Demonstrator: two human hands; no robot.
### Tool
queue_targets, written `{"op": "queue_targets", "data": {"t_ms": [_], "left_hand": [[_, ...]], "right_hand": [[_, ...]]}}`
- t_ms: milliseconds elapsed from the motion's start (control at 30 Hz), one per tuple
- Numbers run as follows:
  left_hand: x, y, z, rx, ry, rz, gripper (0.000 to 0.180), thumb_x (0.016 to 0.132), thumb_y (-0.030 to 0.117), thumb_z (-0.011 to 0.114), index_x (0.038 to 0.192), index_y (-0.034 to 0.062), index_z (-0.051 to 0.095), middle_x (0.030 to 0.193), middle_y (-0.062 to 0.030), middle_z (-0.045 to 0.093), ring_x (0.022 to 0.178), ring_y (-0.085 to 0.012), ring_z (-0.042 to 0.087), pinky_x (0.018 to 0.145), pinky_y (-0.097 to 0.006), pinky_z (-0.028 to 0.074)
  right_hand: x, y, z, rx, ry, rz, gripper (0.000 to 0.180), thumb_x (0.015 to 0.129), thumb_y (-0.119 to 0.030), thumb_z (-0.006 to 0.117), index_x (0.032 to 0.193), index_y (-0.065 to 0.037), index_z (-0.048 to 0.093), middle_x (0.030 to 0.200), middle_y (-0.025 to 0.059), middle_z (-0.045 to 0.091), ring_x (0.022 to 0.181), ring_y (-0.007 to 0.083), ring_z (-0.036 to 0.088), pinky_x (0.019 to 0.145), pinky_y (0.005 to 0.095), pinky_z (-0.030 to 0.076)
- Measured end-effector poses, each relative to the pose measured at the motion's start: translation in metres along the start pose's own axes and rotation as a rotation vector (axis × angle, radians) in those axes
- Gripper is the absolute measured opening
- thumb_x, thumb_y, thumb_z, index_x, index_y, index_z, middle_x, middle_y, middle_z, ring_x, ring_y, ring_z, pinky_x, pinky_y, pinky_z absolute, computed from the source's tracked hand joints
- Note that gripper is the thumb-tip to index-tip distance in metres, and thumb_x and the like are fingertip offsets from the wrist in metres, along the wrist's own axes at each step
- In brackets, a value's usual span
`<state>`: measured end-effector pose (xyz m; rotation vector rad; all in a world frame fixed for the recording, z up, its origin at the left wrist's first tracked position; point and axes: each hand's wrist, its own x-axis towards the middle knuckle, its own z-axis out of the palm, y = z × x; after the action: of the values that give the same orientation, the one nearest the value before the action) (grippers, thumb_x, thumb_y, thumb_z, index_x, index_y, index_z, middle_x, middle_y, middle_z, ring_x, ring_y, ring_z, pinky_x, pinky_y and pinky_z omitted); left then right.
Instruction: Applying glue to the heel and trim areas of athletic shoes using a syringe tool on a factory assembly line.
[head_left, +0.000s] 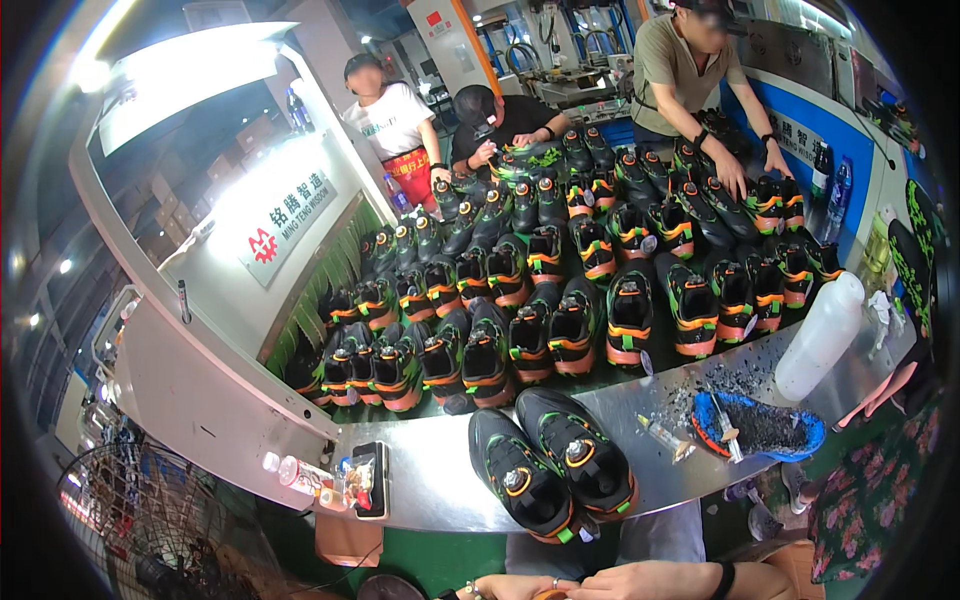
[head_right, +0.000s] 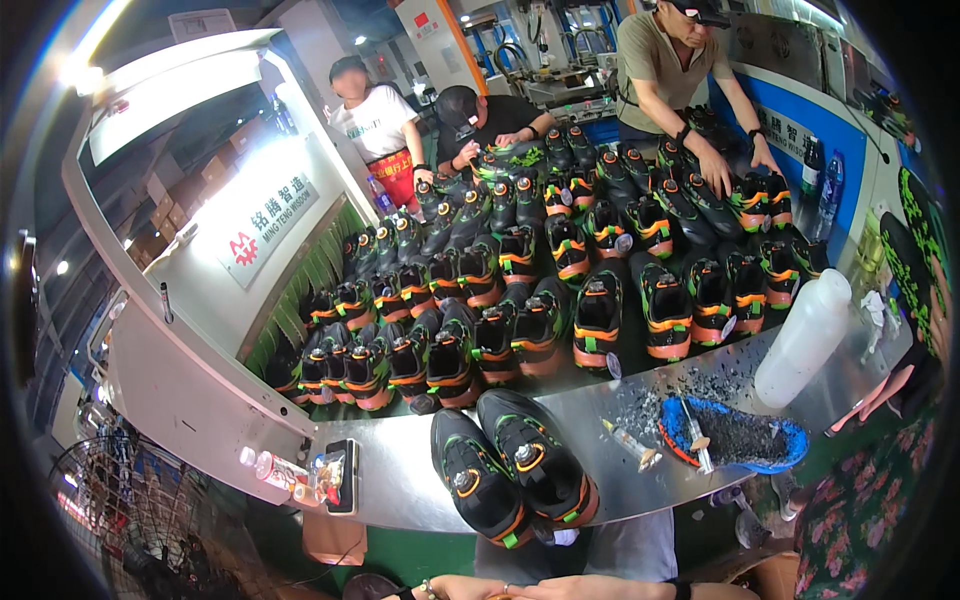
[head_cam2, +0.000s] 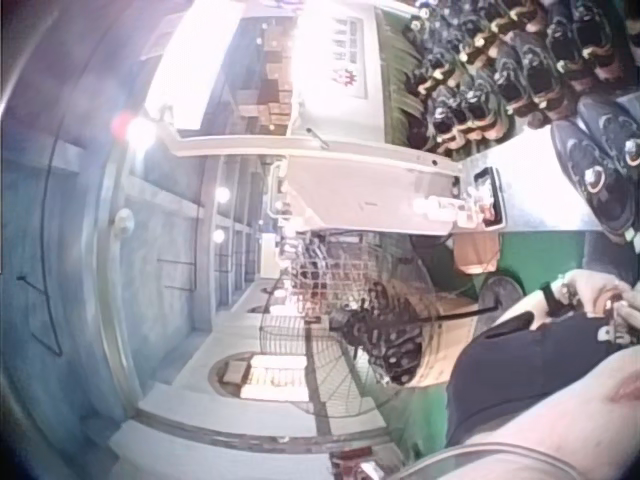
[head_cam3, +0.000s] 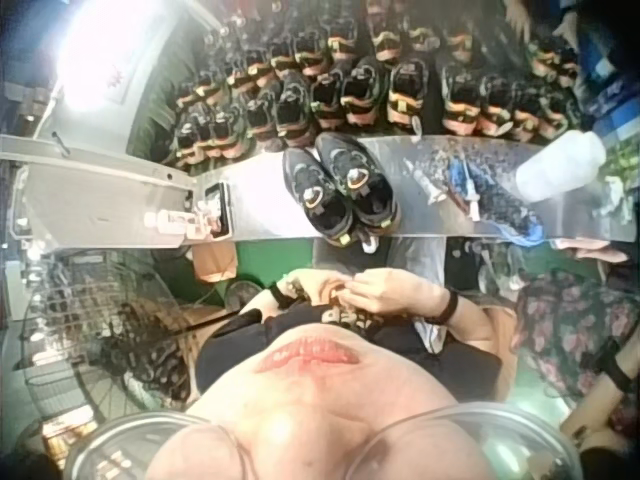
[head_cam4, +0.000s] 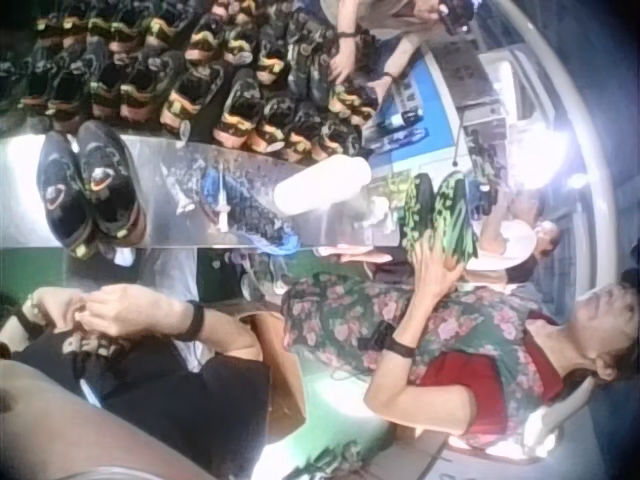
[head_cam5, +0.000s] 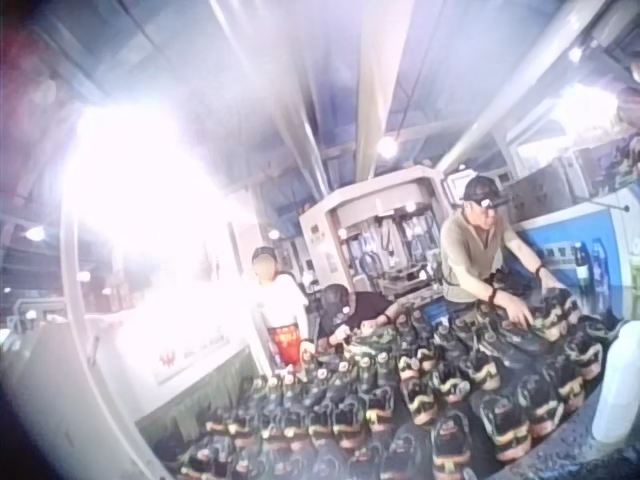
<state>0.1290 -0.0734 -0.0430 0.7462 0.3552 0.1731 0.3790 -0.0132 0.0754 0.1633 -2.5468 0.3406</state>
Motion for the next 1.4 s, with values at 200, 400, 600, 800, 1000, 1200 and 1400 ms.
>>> {"op": "queue_targets", "data": {"t_ms": [200,400,600,800,1000,1200,1400], "left_hand": [[0.005,0.008,0.015,0.041,0.001,-0.022,0.086,0.062,0.015,0.090,0.132,0.0018,0.044,0.117,-0.0069,0.059,0.105,-0.0135,0.053,0.088,-0.032,0.047],[0.009,0.011,0.007,0.475,-0.086,0.111,0.080,0.064,0.012,0.086,0.132,0.0025,0.044,0.119,-0.0085,0.057,0.107,-0.0167,0.055,0.090,-0.033,0.047],[0.000,-0.001,-0.003,0.408,0.072,0.128,0.083,0.065,0.016,0.086,0.134,0.0036,0.040,0.123,-0.0095,0.054,0.112,-0.0183,0.052,0.094,-0.034,0.045],[-0.002,-0.026,-0.001,0.408,0.261,0.183,0.087,0.066,0.020,0.085,0.135,0.0047,0.036,0.127,-0.0105,0.050,0.118,-0.0199,0.048,0.098,-0.034,0.042],[0.007,-0.019,0.013,0.309,0.430,0.378,0.081,0.065,0.013,0.084,0.133,0.0039,0.040,0.122,-0.0100,0.053,0.112,-0.0194,0.053,0.095,-0.034,0.045],[0.018,-0.018,0.030,0.454,0.592,0.612,0.067,0.072,0.003,0.078,0.129,0.0054,0.044,0.118,-0.0089,0.055,0.109,-0.0213,0.056,0.087,-0.035,0.052],[0.007,0.000,0.041,0.752,0.623,0.760,0.060,0.070,0.008,0.079,0.123,0.0057,0.050,0.113,-0.0107,0.057,0.104,-0.0245,0.059,0.084,-0.034,0.052]], "right_hand": [[-0.010,-0.010,0.023,0.056,-0.035,0.123,0.014,0.082,-0.021,0.057,0.080,-0.008,0.059,0.069,0.0038,0.055,0.062,0.0178,0.054,0.056,0.0299,0.043],[-0.001,-0.020,0.042,-0.111,0.046,0.315,0.031,0.081,-0.037,0.059,0.067,-0.009,0.057,0.077,0.0081,0.061,0.065,0.0197,0.052,0.057,0.0318,0.038],[0.023,-0.006,0.057,0.292,0.413,0.336,0.054,0.086,-0.048,0.056,0.118,-0.006,0.063,0.118,0.0092,0.062,0.109,0.0268,0.058,0.089,0.0395,0.045],[0.011,0.001,0.057,0.722,0.445,0.261,0.020,0.086,-0.011,0.063,0.102,0.001,0.067,0.120,0.0170,0.062,0.111,0.0363,0.055,0.094,0.0454,0.044],[-0.001,-0.009,0.048,0.688,0.373,0.408,0.015,0.078,0.002,0.064,0.093,0.002,0.066,0.106,0.0187,0.065,0.101,0.0346,0.063,0.083,0.0397,0.053],[0.010,-0.010,0.038,0.095,0.270,0.291,0.018,0.086,-0.008,0.060,0.101,-0.002,0.067,0.103,0.0116,0.067,0.089,0.0258,0.067,0.074,0.0349,0.057],[0.066,-0.008,0.028,0.674,0.270,-0.149,0.023,0.098,-0.014,0.051,0.108,-0.002,0.068,0.110,0.0117,0.066,0.109,0.0310,0.060,0.088,0.0420,0.049]]}}
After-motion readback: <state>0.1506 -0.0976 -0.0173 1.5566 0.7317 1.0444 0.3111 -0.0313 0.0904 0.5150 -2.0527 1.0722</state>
